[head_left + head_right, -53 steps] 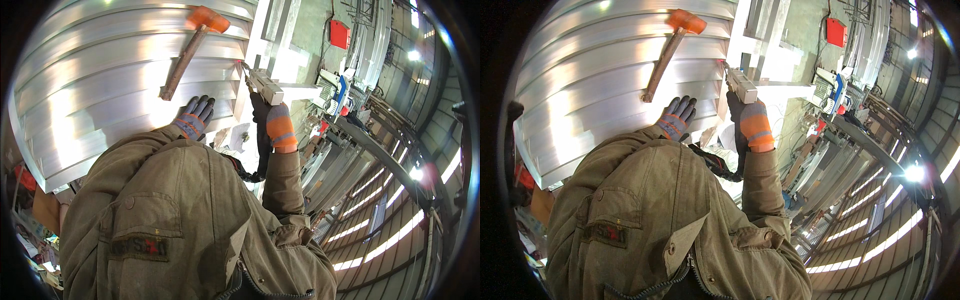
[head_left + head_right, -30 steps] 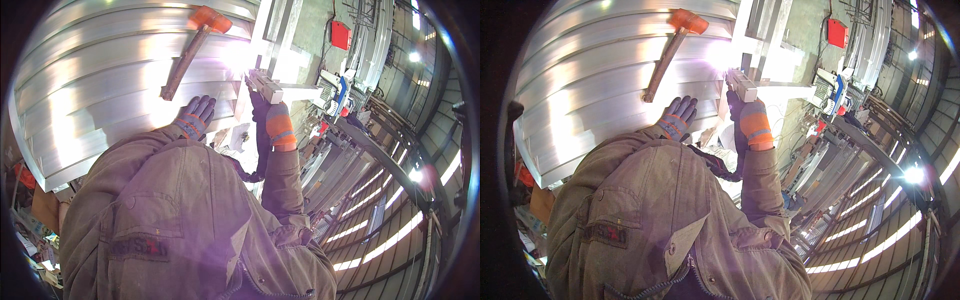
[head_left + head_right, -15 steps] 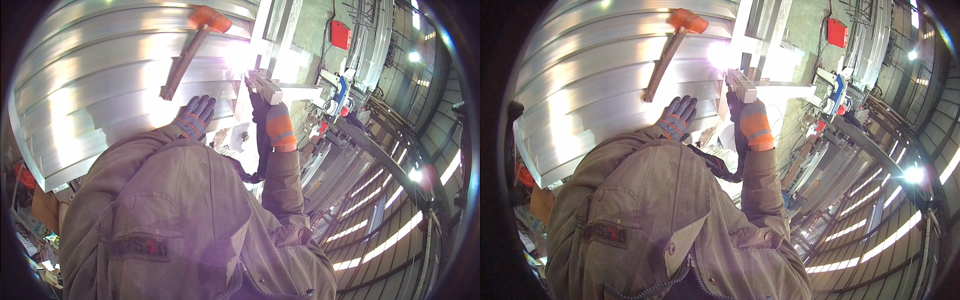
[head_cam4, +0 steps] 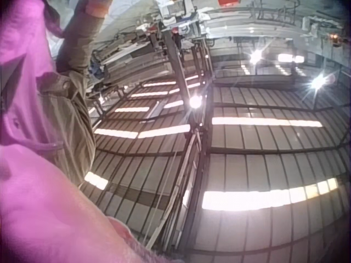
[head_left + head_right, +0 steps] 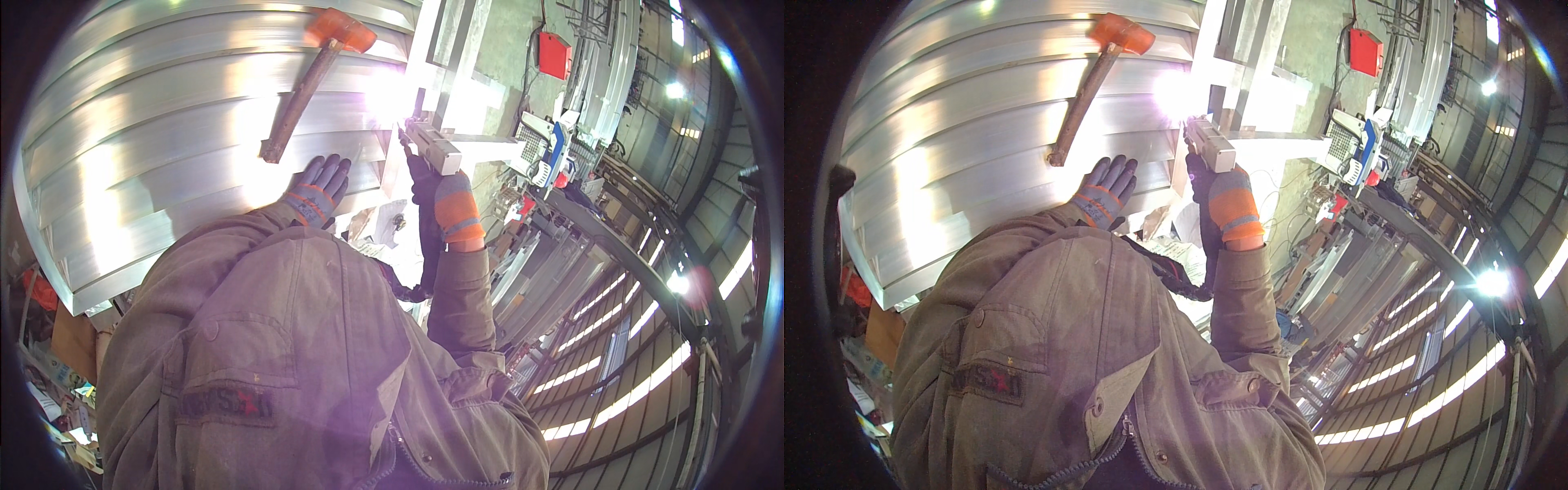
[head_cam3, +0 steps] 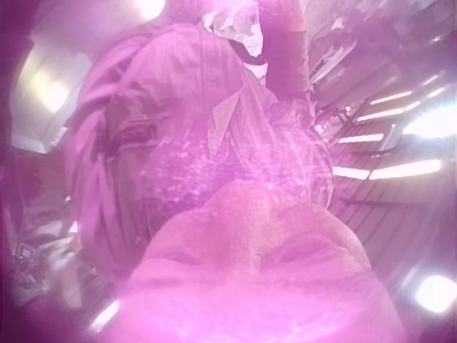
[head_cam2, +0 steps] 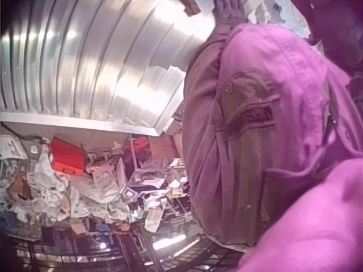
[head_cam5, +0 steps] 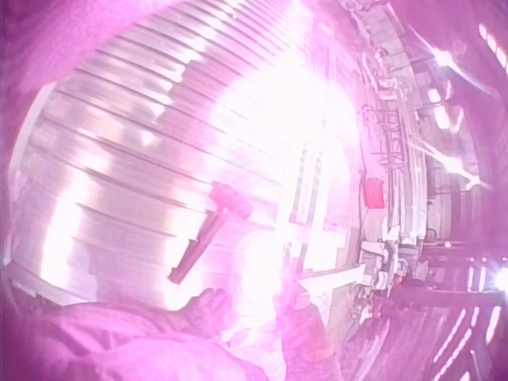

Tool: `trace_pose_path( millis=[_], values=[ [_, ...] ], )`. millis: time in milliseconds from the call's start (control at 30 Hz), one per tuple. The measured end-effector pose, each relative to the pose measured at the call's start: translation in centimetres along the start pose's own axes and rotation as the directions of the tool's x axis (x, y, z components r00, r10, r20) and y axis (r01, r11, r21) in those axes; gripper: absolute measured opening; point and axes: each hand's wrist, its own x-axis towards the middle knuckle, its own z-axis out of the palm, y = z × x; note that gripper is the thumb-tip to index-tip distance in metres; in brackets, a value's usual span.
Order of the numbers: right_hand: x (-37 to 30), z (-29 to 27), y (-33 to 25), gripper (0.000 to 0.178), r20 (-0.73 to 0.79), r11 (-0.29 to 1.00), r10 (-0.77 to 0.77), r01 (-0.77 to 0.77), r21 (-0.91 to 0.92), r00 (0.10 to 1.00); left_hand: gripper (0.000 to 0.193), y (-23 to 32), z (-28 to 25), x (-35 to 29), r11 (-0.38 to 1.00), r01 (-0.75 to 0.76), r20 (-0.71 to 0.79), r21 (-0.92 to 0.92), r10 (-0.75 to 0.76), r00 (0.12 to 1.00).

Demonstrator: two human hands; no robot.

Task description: The person welds a metal frame using a handheld welding torch, moving along the seams of a large, curved metal sheet. The person repositions the frame and continues welding different sections, with bright flashes from the arc obscuring the view at times.

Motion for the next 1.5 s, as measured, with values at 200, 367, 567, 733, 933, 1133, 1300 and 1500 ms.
trace_pose_path(
  millis=[200,367,567,733,933,1133,1300,1500],
  values=[
    [0.5,0.3,1.5,0.056,0.011,1.0,-0.003,0.003,-0.015,1.0,0.095,-0.2,-0.5,-0.1,0.998,-0.012,-0.048,-0.057,0.009,0.999],
    [0.3,0.3,1.1,0.056,0.014,0.999,0.025,-0.025,-0.045,1.0,0.096,-0.1,-0.6,-0.1,0.999,-0.012,-0.052,-0.036,0.01,0.999],
    [-0.9,-0.2,0.3,0.055,0.023,0.991,0.131,-0.13,-0.035,0.991,0.102,0.0,-0.1,0.1,0.999,-0.001,0.036,-0.045,0.003,0.999],
    [-2.3,-0.4,-0.3,0.053,0.019,0.998,0.004,-0.005,0.057,1.0,0.094,0.2,1.1,-0.2,1.0,0.006,-0.012,0.009,-0.006,1.0],
    [-3.9,-1.5,-1.0,0.049,0.041,0.964,0.096,-0.103,0.243,0.995,0.089,0.2,1.2,-0.1,0.999,0.004,0.018,0.038,-0.004,1.0],
    [-3.4,-1.3,-1.1,0.048,0.03,0.969,0.071,-0.076,0.235,0.997,0.089,0.2,0.5,-0.1,0.994,0.015,0.144,-0.104,0.0,0.99],
    [-3.0,-0.7,-0.8,0.051,0.05,0.944,0.071,-0.083,0.32,0.996,0.091,0.3,1.0,-0.1,0.996,0.025,0.15,-0.091,-0.011,0.989],
    [-2.1,-0.2,-0.5,0.054,0.047,0.946,0.024,-0.038,0.323,0.999,0.093,0.4,1.4,-0.1,1.0,0.013,0.117,0.014,-0.014,0.993]
  ],
)
